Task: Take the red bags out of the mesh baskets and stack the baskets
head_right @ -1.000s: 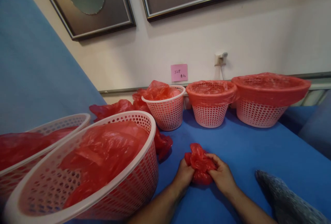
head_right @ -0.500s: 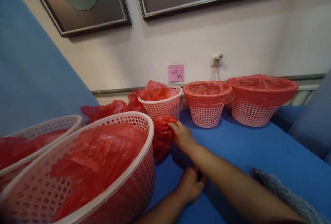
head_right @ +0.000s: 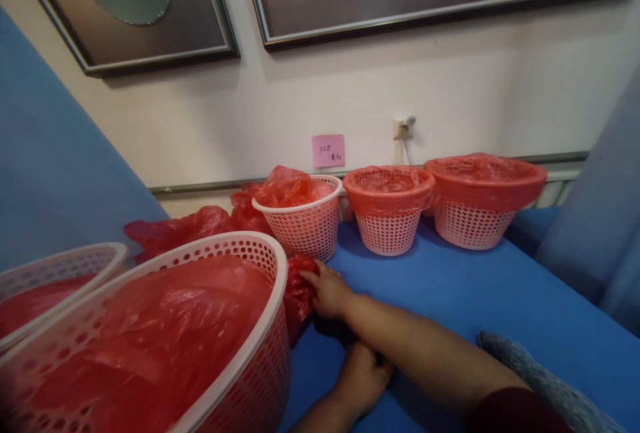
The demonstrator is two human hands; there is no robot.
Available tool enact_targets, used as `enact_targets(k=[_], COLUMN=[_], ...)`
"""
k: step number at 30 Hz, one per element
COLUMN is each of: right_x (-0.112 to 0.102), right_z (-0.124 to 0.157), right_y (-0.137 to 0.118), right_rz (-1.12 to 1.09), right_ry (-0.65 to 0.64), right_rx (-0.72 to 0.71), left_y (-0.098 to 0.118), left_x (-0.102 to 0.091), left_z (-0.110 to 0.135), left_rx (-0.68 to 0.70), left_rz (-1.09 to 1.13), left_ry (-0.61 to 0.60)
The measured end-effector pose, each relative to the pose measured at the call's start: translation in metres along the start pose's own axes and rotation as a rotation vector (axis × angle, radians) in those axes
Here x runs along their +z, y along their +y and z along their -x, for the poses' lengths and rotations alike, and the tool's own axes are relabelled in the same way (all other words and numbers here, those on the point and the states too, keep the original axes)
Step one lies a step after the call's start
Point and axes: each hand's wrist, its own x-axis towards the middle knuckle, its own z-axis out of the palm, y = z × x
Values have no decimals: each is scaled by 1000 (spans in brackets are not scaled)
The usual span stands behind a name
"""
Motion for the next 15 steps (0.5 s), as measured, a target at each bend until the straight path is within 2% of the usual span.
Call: enact_targets(k=[2, 4, 7, 9, 12, 15], right_x=[-14, -40, -103, -151, -211, -242], right_z=[11, 17, 12, 2, -11, -14], right_y=[6, 15, 35, 51, 74, 87], right_rz=[28, 86, 273, 456, 636, 650], right_ry=[33, 121, 337, 436, 379, 274], right_rx=[31, 34, 46, 147, 310, 332], left_y=[-8, -15, -19, -19, -19, -18], left_x=[1, 2, 3, 3, 3, 2], left_z=[-2, -5, -8, -10, -11, -12], left_rx=[0, -18, -20, -17, -18, -20], left_rz=[-146, -249, -306, -299, -280, -262], left_ry=[-26, -25, -19, -34, -46, -47])
